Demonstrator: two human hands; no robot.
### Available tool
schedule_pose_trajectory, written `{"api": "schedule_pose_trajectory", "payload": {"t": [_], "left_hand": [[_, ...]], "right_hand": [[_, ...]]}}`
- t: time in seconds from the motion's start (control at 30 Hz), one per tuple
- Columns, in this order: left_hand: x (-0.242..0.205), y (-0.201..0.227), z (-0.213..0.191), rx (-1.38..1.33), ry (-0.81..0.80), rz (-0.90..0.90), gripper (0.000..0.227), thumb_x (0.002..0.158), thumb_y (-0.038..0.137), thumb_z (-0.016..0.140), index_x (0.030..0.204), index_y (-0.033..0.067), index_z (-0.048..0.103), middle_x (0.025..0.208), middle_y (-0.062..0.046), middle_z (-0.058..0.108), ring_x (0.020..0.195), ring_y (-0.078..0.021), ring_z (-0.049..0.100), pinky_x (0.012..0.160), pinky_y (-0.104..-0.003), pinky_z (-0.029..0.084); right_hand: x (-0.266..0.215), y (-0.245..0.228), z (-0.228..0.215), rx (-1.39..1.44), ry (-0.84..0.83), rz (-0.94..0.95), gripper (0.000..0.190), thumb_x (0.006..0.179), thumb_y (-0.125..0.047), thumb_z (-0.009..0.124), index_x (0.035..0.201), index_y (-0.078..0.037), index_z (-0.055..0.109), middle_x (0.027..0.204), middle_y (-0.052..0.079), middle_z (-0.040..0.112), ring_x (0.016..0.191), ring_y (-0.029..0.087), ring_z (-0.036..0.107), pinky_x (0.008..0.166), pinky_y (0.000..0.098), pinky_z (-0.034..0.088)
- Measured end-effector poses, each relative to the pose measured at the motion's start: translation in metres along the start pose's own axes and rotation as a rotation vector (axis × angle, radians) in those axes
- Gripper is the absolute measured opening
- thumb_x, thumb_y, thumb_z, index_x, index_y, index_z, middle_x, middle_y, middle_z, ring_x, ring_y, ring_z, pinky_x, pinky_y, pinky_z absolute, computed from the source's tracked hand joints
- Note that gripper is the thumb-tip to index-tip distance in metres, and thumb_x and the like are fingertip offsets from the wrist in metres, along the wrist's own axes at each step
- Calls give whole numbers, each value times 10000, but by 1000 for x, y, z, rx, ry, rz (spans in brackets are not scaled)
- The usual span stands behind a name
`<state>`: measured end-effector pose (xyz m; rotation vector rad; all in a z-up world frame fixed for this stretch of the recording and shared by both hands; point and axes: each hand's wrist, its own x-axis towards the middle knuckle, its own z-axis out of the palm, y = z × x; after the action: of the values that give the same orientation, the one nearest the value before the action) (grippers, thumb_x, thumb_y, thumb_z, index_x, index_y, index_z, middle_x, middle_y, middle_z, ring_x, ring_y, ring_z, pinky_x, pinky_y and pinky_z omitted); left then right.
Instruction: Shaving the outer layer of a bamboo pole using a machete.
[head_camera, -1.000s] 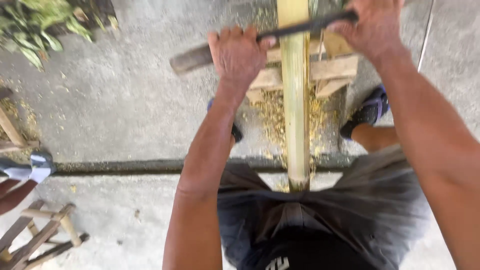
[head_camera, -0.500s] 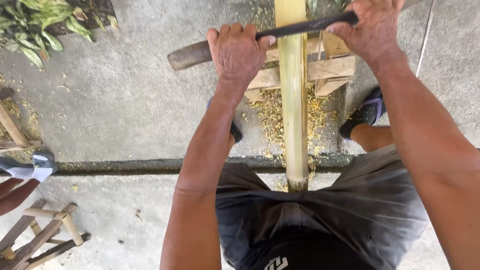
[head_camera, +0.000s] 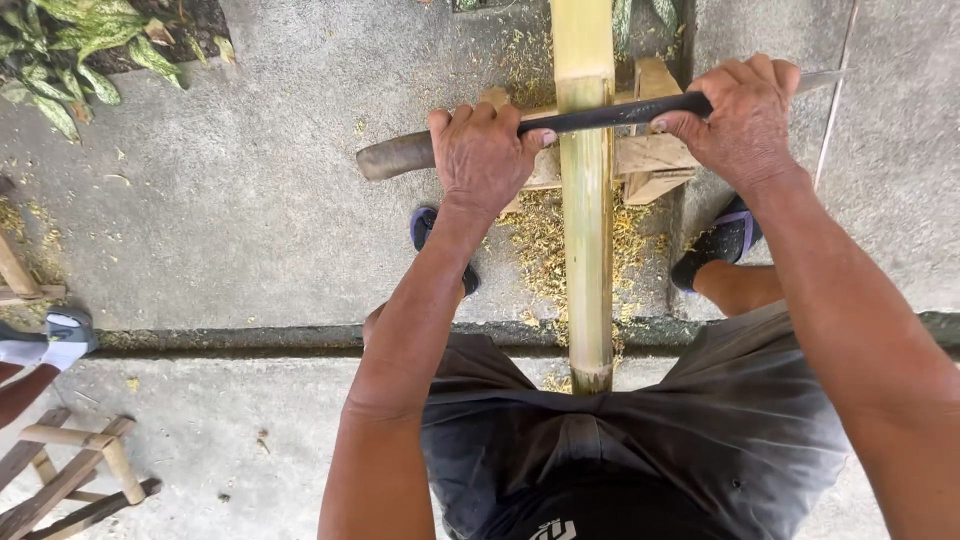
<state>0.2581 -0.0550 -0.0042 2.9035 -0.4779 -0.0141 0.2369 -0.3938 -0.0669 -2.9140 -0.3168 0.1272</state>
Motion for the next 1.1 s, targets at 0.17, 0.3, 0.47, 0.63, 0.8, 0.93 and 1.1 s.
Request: {"api": "schedule_pose_trajectory", "payload": {"t": [0.17, 0.3, 0.47, 0.63, 0.8, 0.93, 1.1], "left_hand": [[2, -10, 23, -100, -67, -28, 491, 997, 589, 558, 821, 149, 687, 708, -31, 618, 679, -208, 539, 821, -462, 357], [19, -17, 24, -150, 126, -33, 554, 929, 671, 595, 801, 141, 699, 695, -31, 621, 688, -208, 540, 828, -468, 355], [6, -15, 31, -178, 150, -58, 563, 945, 655, 595, 773, 128, 698, 699, -30, 613, 703, -216, 540, 859, -472, 361], [3, -16, 39, -85, 162, -16, 556, 925, 682, 568, 789, 166, 725, 677, -26, 599, 674, -216, 534, 804, -482, 352], [21, -22, 31, -192, 115, -54, 540, 932, 660, 591, 798, 153, 717, 683, -20, 604, 680, -219, 542, 819, -463, 354], [11, -21, 33, -229, 178, -44, 534, 925, 660, 616, 772, 153, 692, 700, -10, 606, 714, -214, 548, 849, -455, 366], [10, -25, 54, -211, 207, -29, 528, 930, 664, 626, 842, 150, 709, 714, -17, 606, 695, -203, 538, 831, -459, 353]], "right_hand": [[14, -2, -17, -239, -149, 22, 603, 988, -765, 515, 812, -232, 736, 734, 38, 597, 936, 283, 507, 976, 506, 348], [38, 11, -22, -161, 177, -142, 606, 899, -722, 508, 943, -152, 709, 876, -2, 632, 1062, 234, 552, 1103, 491, 353], [25, 12, -10, -403, 223, -188, 522, 991, -751, 513, 863, -286, 713, 879, -18, 634, 1051, 257, 584, 890, 512, 361], [18, 17, -4, -308, 126, -154, 578, 907, -724, 530, 837, -173, 690, 866, 34, 603, 1006, 255, 568, 1086, 534, 353], [41, 4, -34, -282, 183, -141, 611, 968, -740, 506, 899, -164, 698, 859, 11, 611, 949, 252, 534, 1030, 489, 364], [32, 7, -32, -214, 213, -238, 554, 918, -691, 502, 874, -166, 669, 855, 11, 563, 1048, 231, 541, 1043, 456, 353], [32, 2, -27, -330, 113, -131, 568, 883, -714, 534, 878, -180, 729, 833, -2, 602, 969, 243, 536, 1046, 515, 335]]}}
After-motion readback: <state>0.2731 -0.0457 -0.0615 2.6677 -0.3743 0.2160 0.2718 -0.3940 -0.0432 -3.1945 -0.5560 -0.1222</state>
